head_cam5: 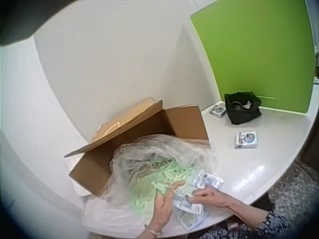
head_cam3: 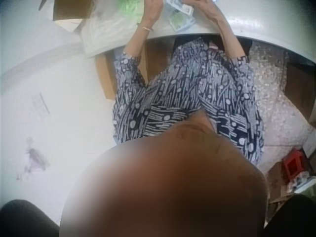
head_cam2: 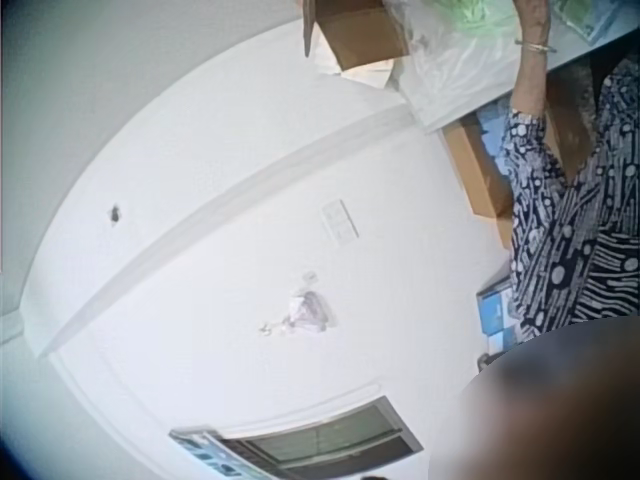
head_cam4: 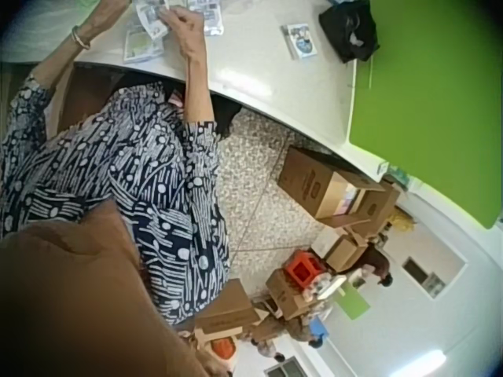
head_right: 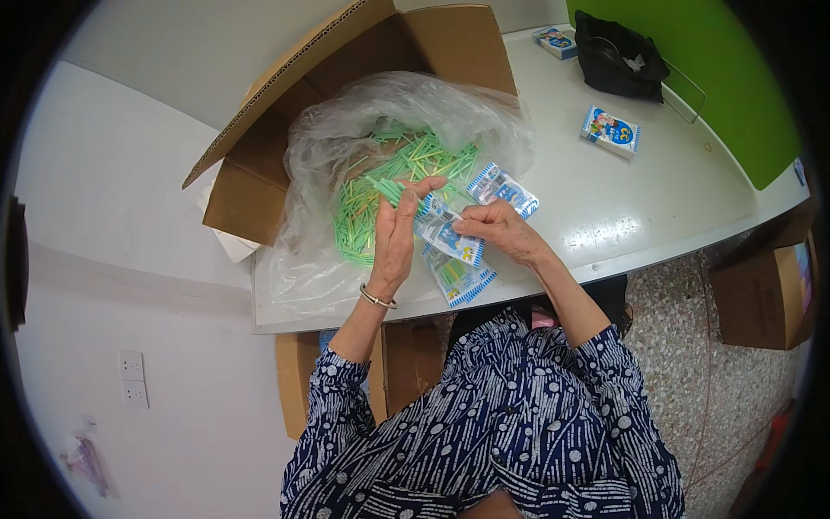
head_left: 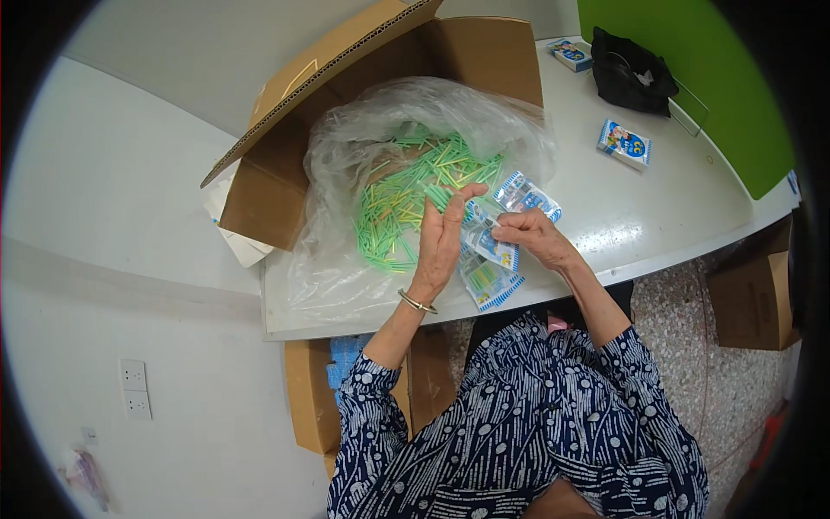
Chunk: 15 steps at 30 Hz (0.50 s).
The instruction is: Packing green plastic straws into small plastic bags.
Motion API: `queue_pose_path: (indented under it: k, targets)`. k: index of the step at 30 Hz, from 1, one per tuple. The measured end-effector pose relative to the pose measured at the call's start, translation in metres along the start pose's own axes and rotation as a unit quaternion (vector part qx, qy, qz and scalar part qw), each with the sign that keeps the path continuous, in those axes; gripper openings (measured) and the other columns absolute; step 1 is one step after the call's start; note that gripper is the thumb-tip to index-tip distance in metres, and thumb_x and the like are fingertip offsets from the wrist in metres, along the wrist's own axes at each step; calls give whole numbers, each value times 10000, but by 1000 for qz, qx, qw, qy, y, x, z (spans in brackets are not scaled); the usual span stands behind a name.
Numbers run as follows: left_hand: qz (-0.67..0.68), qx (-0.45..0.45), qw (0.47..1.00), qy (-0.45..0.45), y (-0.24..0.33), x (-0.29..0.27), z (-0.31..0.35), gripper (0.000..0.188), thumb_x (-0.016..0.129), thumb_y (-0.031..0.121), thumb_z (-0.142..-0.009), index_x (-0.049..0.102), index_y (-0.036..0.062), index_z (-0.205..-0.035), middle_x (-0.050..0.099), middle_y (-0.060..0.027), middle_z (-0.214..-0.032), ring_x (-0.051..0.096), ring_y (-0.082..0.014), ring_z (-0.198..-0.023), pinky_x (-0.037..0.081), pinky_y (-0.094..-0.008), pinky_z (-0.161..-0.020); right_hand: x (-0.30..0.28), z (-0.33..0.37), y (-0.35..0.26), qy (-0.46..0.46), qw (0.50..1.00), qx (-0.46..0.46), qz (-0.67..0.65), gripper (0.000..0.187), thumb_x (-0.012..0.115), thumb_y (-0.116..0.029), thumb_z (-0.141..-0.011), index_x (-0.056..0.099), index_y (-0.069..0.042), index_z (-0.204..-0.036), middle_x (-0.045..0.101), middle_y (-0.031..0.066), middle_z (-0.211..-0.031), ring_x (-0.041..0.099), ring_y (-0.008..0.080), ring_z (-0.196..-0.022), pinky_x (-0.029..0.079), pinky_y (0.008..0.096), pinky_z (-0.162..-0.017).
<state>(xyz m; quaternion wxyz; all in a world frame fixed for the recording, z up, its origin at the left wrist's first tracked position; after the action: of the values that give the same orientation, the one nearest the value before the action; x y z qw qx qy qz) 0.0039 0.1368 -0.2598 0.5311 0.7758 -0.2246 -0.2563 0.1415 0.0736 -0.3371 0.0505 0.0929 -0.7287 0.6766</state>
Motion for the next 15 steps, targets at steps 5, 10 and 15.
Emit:
queue_pose_path:
  k: [5, 10, 15]
  targets:
    - [-7, -42, 998, -42, -3, 0, 0, 337, 396, 313, -987, 477, 16, -1123, 587, -103, -1147, 492, -147, -1060, 341, -306, -980, 0, 2, 2, 16, 1000, 3, -7, 211, 620, -195, -879, 673, -7, -801, 595, -31, -729, 489, 26, -718, 394, 203, -665]
    - [37, -49, 998, -14, -9, -9, -2, 298, 426, 276, -981, 457, 43, -1165, 575, -101, -1167, 514, -136, -1029, 390, -287, -928, 3, -3, 1, 35, 999, -3, -31, 228, 626, -193, -874, 684, 15, -949, 641, 5, -821, 545, 55, -788, 426, 202, -731]
    - [77, -59, 995, 20, -11, -19, -5, 270, 450, 226, -977, 451, 45, -1177, 569, -80, -1147, 498, -88, -889, 414, -247, -785, 7, -16, 2, 58, 995, 20, -73, 314, 639, -194, -865, 643, 35, -1080, 666, 44, -960, 571, 79, -892, 439, 213, -810]
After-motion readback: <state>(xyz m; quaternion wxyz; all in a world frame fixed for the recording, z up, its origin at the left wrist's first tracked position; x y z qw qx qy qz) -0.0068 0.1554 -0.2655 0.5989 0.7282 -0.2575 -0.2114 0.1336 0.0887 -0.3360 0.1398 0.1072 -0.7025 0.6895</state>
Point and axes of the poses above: each hand's wrist, its own z-axis away from the middle knuckle, its own x-axis out of the palm, y = z × x, the point moved 4 cm from there along -z, towards the middle knuckle
